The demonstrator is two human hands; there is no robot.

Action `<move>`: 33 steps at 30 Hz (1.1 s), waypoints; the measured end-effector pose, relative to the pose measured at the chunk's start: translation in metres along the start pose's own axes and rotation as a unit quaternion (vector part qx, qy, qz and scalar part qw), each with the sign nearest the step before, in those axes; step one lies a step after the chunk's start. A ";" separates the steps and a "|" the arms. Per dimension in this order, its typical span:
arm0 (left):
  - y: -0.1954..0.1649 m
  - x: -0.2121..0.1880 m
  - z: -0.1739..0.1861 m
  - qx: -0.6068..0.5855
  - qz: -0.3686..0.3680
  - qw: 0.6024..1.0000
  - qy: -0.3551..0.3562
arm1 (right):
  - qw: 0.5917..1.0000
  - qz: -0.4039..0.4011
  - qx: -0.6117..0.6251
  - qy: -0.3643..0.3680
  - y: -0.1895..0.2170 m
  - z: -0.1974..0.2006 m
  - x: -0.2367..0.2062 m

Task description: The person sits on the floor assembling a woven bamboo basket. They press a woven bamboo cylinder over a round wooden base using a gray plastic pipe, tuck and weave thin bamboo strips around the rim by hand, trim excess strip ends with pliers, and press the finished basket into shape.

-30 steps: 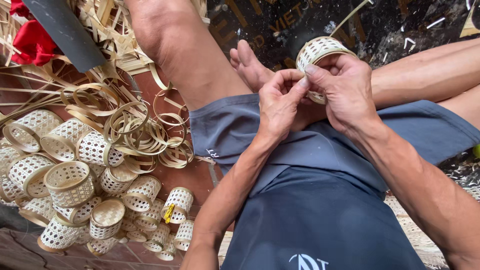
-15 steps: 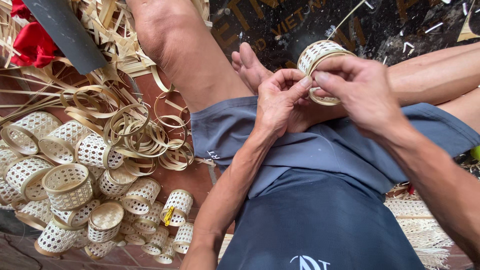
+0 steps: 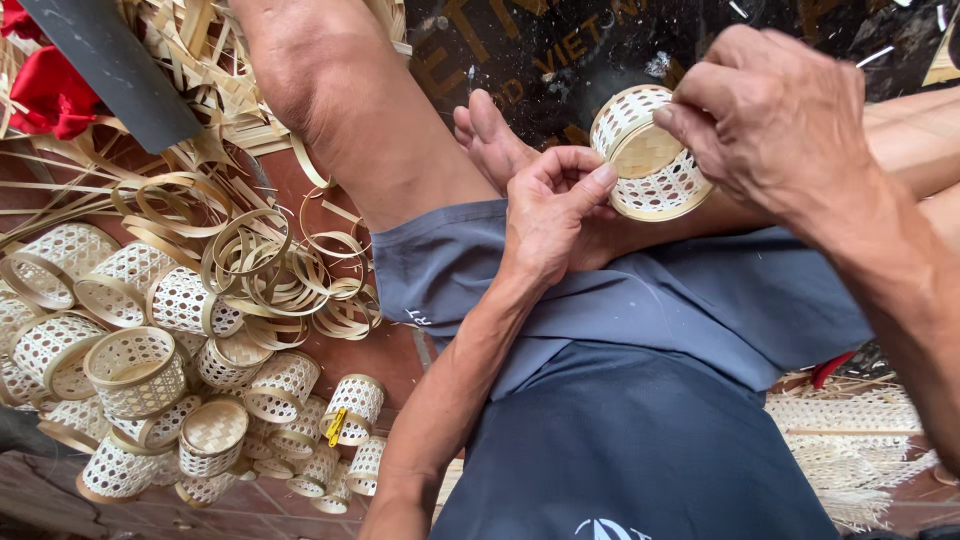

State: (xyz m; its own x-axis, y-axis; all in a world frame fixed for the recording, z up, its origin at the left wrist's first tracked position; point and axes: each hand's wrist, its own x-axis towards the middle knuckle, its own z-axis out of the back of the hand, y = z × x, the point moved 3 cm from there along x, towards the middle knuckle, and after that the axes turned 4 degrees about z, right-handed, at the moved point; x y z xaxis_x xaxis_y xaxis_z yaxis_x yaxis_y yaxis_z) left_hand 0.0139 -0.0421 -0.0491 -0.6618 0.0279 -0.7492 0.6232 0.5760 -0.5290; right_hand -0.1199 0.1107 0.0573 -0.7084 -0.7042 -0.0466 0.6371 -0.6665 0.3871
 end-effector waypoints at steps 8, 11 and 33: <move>-0.052 0.009 -0.019 0.302 -0.178 0.936 0.045 | 0.979 -0.095 0.177 -0.034 -0.007 -0.032 -0.019; -0.081 0.032 -0.036 0.474 -0.243 0.841 0.094 | 0.981 -0.082 0.174 -0.040 -0.008 -0.033 -0.018; -0.027 0.003 0.002 0.080 -0.046 0.995 0.032 | 0.979 -0.071 0.189 0.010 -0.003 -0.026 -0.003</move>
State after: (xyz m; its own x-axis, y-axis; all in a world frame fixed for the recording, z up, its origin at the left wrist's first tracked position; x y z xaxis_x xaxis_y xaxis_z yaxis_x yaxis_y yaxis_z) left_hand -0.0038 -0.0593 -0.0378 -0.7408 0.0354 -0.6708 0.6140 0.4407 -0.6548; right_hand -0.1120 0.1087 0.0321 -0.7735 -0.6178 -0.1417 0.3716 -0.6230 0.6883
